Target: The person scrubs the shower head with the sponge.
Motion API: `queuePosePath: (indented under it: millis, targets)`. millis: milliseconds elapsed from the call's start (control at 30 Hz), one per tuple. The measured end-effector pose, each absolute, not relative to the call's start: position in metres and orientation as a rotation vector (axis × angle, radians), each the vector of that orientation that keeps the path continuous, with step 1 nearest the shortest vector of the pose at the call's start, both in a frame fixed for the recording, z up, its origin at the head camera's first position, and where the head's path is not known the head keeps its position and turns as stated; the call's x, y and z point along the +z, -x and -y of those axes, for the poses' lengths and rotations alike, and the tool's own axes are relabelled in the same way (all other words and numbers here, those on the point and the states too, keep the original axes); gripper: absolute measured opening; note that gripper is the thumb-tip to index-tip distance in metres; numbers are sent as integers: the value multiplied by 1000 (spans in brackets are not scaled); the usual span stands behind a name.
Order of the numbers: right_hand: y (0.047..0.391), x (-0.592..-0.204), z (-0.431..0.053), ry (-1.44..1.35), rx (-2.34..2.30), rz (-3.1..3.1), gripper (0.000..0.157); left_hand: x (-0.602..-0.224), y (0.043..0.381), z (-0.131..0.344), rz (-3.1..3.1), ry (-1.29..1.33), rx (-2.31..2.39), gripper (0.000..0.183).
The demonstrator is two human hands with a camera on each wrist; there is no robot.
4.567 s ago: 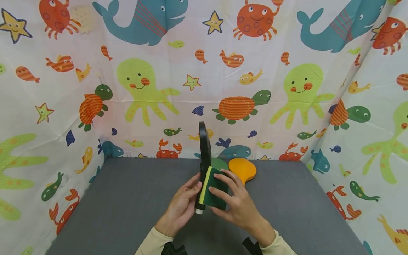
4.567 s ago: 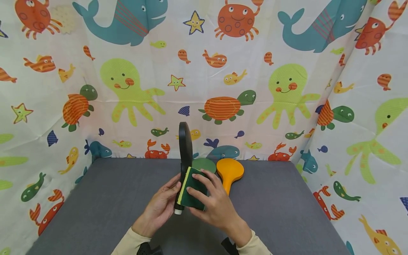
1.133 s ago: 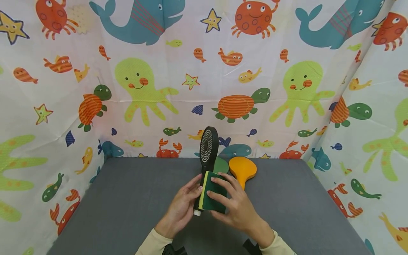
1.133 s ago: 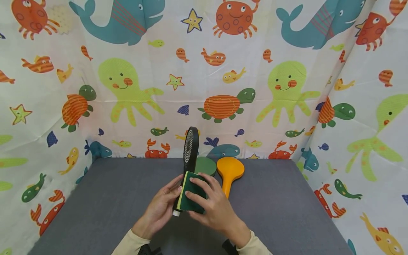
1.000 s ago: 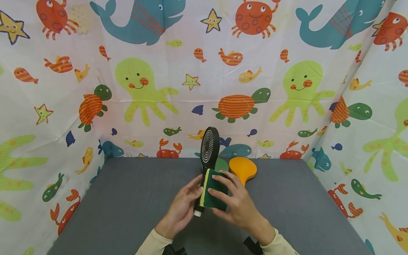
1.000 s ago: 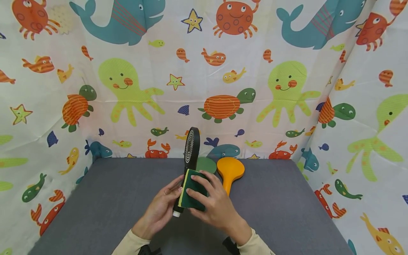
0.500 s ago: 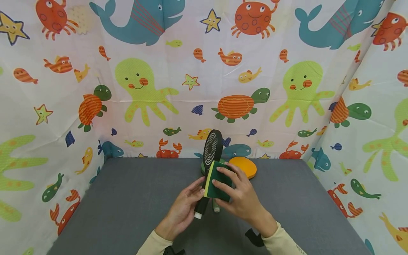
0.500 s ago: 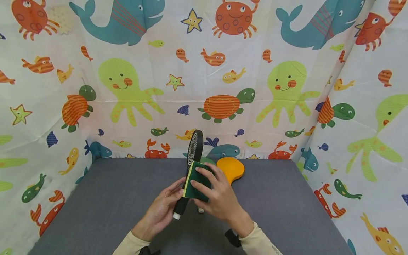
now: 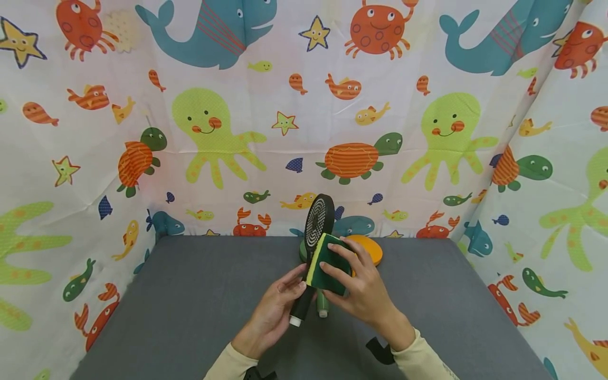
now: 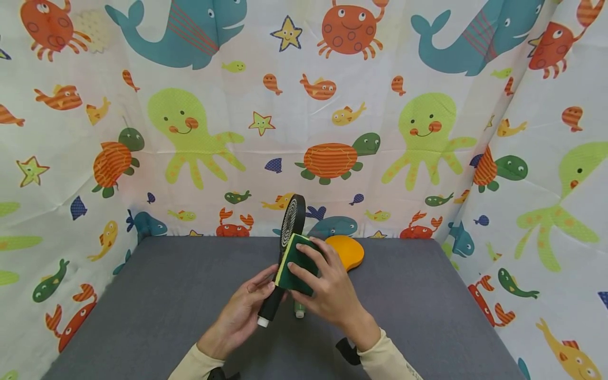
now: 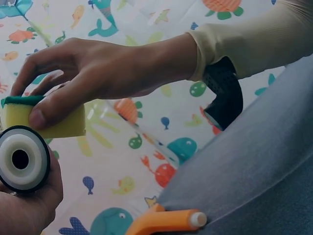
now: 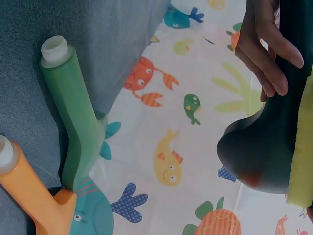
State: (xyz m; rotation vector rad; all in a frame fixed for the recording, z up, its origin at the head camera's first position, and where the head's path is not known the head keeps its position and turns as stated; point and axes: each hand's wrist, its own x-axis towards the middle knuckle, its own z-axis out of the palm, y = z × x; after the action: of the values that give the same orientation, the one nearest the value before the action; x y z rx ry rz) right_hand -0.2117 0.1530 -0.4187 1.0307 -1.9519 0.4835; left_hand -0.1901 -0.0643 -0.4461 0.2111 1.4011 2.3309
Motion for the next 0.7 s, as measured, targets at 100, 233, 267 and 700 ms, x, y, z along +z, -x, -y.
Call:
queuePosePath:
  millis: [100, 233, 267, 700]
  targets:
    - [209, -420, -152, -1033, 499, 1968, 42, -445, 191, 65, -1420, -212, 2331, 59]
    - [205, -424, -150, -1050, 525, 1979, 42, -445, 193, 66, -1440, -207, 2337, 59]
    - [204, -426, -149, -1057, 533, 1975, 42, -445, 193, 67, -1444, -204, 2336, 58]
    - [183, -441, -136, -1134, 590, 1979, 39, -448, 198, 70, -1410, -228, 2375, 58]
